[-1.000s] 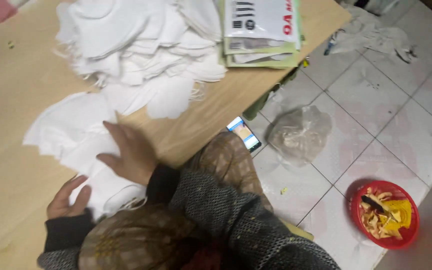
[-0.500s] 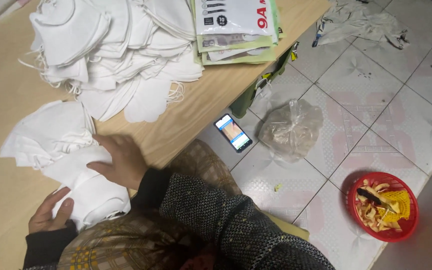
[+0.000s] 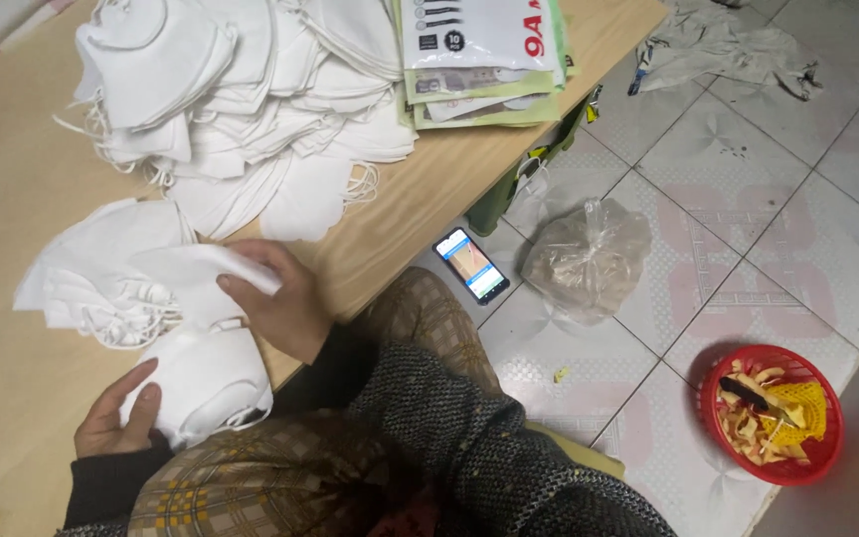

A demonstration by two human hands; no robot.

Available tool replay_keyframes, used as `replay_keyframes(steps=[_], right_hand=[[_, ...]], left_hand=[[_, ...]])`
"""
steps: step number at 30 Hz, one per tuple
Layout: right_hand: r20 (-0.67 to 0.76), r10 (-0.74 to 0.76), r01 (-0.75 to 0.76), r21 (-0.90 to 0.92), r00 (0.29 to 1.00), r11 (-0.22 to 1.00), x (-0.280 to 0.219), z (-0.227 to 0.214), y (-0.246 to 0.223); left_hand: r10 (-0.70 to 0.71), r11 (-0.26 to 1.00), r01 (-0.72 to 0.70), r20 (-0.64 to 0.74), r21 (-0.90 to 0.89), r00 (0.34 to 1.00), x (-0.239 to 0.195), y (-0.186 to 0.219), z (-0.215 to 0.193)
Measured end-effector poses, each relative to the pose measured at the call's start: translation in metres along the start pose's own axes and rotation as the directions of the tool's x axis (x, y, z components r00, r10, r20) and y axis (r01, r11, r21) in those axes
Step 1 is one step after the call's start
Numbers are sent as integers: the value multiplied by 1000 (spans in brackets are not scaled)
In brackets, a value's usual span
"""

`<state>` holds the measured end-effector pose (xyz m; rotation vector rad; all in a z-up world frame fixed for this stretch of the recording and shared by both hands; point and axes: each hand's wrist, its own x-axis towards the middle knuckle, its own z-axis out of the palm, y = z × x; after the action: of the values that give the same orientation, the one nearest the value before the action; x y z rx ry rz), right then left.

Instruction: The person sits on the floor and repeatedly folds white face masks by hand, stacking them into a neat pile on a wooden table. The person handles each mask individually, aligning the ear loops and folding the mask in half before placing it on the growing stack.

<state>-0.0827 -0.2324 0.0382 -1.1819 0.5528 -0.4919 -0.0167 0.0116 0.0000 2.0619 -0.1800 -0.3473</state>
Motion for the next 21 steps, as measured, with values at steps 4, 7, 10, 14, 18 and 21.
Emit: replay_keyframes(steps=[4,7,10,14,18,21], right_hand=[[321,70,-43,-91,945,995,-20,0,-24],[464,-125,273,-266,877,924,-21,13,26],[472,-287,497,-416,834,761,-19,23,66],[531,-262,517,-415,806,749,-17,24,45],[445,-552,709,-456,705,537,3,28,52],[568,-443,718,-586,694,375,25,45,43]], left_hand=[[-31,991,18,-97,-135,995,23,-60,-12],[172,748,-159,44,644,984,55,-122,-38],[57,897,-73,49,436,997,32,-78,-25],[164,953,-167,-30,-253,986,14,-38,-7],[157,939,-224,-255,-260,954,0,-19,0],[106,965,-149,-198,-216,974,-11,-1,-4]])
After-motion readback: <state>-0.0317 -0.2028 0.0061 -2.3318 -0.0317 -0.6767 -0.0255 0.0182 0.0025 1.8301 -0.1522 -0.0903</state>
